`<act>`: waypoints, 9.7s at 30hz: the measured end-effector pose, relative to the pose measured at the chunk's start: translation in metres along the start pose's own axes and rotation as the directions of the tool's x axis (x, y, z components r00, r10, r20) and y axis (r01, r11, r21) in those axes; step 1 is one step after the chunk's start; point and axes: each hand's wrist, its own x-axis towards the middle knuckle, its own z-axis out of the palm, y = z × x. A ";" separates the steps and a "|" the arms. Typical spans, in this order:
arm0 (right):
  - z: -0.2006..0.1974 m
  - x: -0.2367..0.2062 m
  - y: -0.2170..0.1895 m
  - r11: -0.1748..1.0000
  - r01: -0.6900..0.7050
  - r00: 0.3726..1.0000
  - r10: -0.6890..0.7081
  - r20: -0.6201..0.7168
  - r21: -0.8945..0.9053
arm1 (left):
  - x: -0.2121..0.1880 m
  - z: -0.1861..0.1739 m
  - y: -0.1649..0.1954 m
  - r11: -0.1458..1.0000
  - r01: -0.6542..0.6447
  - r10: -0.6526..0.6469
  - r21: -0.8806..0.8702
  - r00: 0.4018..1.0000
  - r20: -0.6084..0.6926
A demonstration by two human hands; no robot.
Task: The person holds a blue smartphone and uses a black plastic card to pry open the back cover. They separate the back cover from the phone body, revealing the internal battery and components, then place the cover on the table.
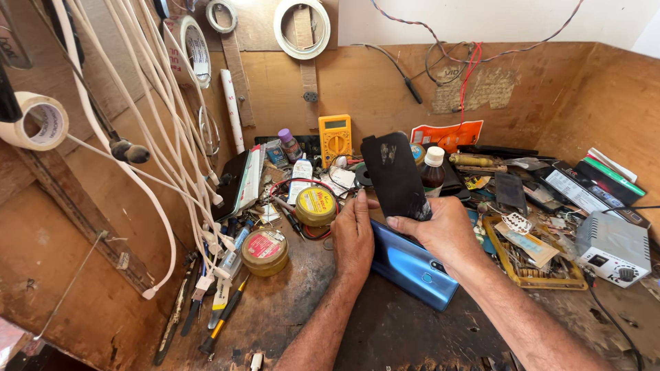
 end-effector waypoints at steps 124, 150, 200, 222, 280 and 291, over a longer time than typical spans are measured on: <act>-0.042 0.011 -0.051 0.992 0.123 0.991 -0.125 0.057 0.036 | -0.017 -0.005 0.077 0.971 -0.232 0.183 0.056 0.873 0.452; -0.098 -0.006 0.080 0.403 -0.165 0.716 -0.579 -0.390 -0.900 | -0.007 -0.012 0.008 0.552 0.354 -0.291 -0.755 0.930 0.223; 0.021 -0.071 0.035 0.744 0.560 0.746 -0.644 -0.168 -0.364 | -0.021 -0.031 -0.025 0.167 0.808 -0.198 -0.565 0.589 0.784; 0.015 -0.088 0.030 0.634 0.658 0.695 -0.719 0.002 -0.405 | -0.031 -0.037 -0.003 0.339 0.683 -0.163 -0.647 0.720 0.674; 0.018 -0.089 0.020 0.429 0.660 0.602 -0.793 0.092 -0.617 | -0.035 -0.042 0.004 0.437 0.717 -0.181 -0.542 0.661 0.728; 0.020 -0.091 0.020 0.494 0.639 0.646 -0.761 0.062 -0.589 | -0.036 -0.043 -0.002 0.422 0.719 -0.174 -0.551 0.661 0.730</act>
